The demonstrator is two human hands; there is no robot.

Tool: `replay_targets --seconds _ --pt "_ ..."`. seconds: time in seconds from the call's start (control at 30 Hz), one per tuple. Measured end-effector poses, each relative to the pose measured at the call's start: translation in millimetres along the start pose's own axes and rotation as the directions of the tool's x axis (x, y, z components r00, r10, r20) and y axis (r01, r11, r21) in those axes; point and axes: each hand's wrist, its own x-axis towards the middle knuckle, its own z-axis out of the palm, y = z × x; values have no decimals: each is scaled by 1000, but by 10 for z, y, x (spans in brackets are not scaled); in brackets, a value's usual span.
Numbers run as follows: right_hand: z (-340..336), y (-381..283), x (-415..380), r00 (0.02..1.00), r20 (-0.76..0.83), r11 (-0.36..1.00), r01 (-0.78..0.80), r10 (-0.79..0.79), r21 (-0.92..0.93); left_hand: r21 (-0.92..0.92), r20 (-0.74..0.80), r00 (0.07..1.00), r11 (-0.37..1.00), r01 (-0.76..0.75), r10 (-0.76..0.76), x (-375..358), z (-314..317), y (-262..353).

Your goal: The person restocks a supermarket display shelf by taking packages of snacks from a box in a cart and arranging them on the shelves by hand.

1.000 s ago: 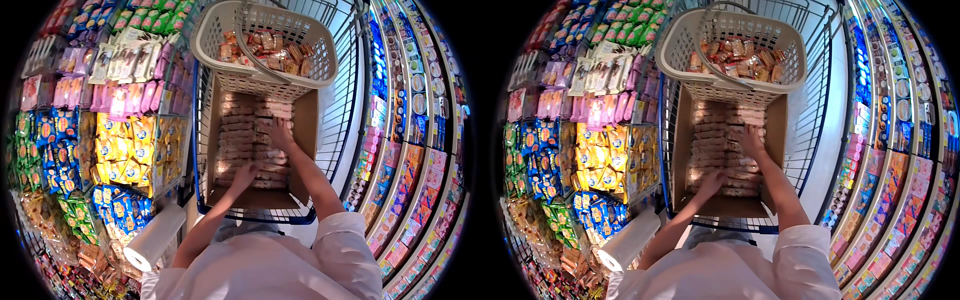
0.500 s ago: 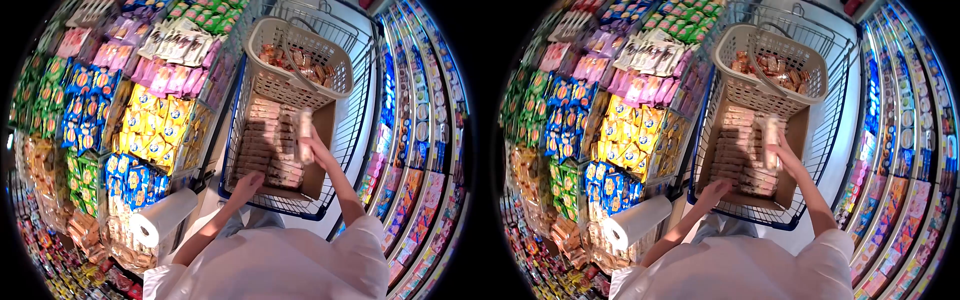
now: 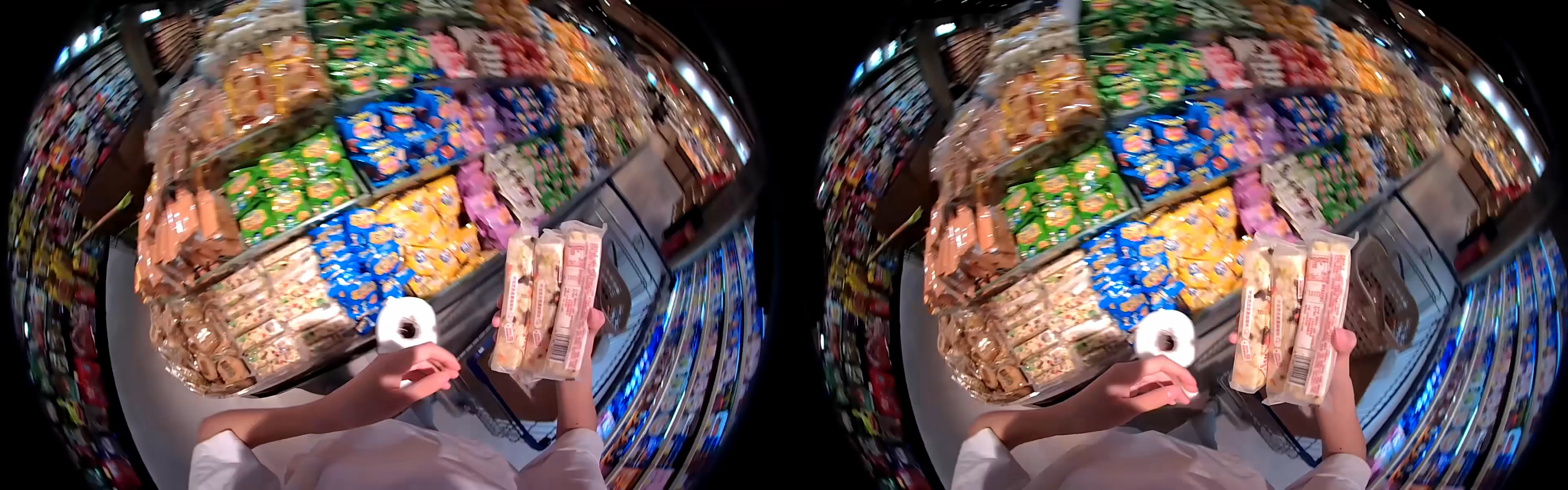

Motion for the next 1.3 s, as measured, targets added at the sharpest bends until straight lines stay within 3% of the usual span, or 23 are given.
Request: replay_targets --seconds 0.03,0.1,0.2,0.23,0.27,0.3,0.33,0.43,0.53,0.57,0.63,0.67,0.7,0.77,0.8,0.9,0.97,1.03,1.07,1.1,1.17,1.2,1.3 --pt "355 151 223 996 13 978 87 -86 -190 46 -82 996 998 -38 42 -191 -149 194" --pt "1086 376 601 999 9 955 38 -37 -296 134 -335 906 965 -225 258 -514 -418 499" --pt "1607 698 1204 981 113 882 -89 157 -462 85 -553 802 972 -217 228 -746 -954 825" --pt "1810 849 1383 963 160 851 -106 216 -515 -14 -567 787 952 -305 244 -798 -1065 936" --pt "2077 1115 1586 974 213 813 67 71 -578 -83 -617 734 904 -419 284 -772 -1227 922" --pt "2262 1245 1754 959 262 732 100 110 -674 -143 -665 677 837 -529 315 -708 -1450 856" --pt "2367 1416 1912 964 264 707 159 41 -689 -223 -644 695 791 -570 319 -719 -1729 809" --pt "2518 1759 2290 820 487 -22 504 -301 -863 -306 -678 657 685 -661 331 -846 -2138 871" --pt "2606 1911 2545 837 500 -79 495 -222 -865 -451 -739 664 645 -617 117 -939 -2344 931" --pt "2589 1923 2663 836 503 -77 499 -219 -863 -464 -758 641 590 -661 123 -847 -2479 916" --pt "2575 1888 2914 926 357 660 343 -119 -669 -429 -701 668 599 -676 251 -801 -2715 939" --pt "2592 1792 3038 918 360 704 367 -167 -609 -453 -713 677 619 -642 181 -794 -2816 962" --pt "2631 1698 3149 936 308 772 320 -168 -550 -444 -763 624 566 -695 168 -721 -2958 963" --pt "2664 1379 3355 934 357 741 258 -26 -620 -321 -878 474 652 -686 66 -643 -3318 968" --pt "2651 1268 3547 940 341 673 269 -27 -689 -284 -904 422 641 -714 69 -653 -3345 1091" --pt "2582 987 4203 964 264 481 245 -28 -842 -221 -903 412 686 -694 126 -732 -3531 1394" --pt "2557 895 4683 925 344 104 363 -161 -926 -194 -898 410 688 -699 163 -754 -3711 1502" --pt "2611 846 5012 801 538 -251 481 -265 -840 -157 -900 390 691 -705 193 -838 -3691 1639" --pt "2668 812 5179 819 531 -274 471 -217 -839 -129 -897 383 697 -705 221 -868 -3726 1667" --pt "2732 826 5281 756 619 -310 549 -212 -776 -121 -897 380 699 -705 228 -896 -3757 1696" --pt "2936 799 5490 827 551 -338 489 -113 -804 -153 -884 417 713 -684 210 -949 -3824 1729" --pt "2926 854 5812 710 692 -520 544 -135 -659 -156 -884 417 711 -686 209 -954 -3902 1701" --pt "3206 1021 6313 723 690 -636 514 -41 -576 -219 -881 445 695 -685 161 -1003 -3963 1658"
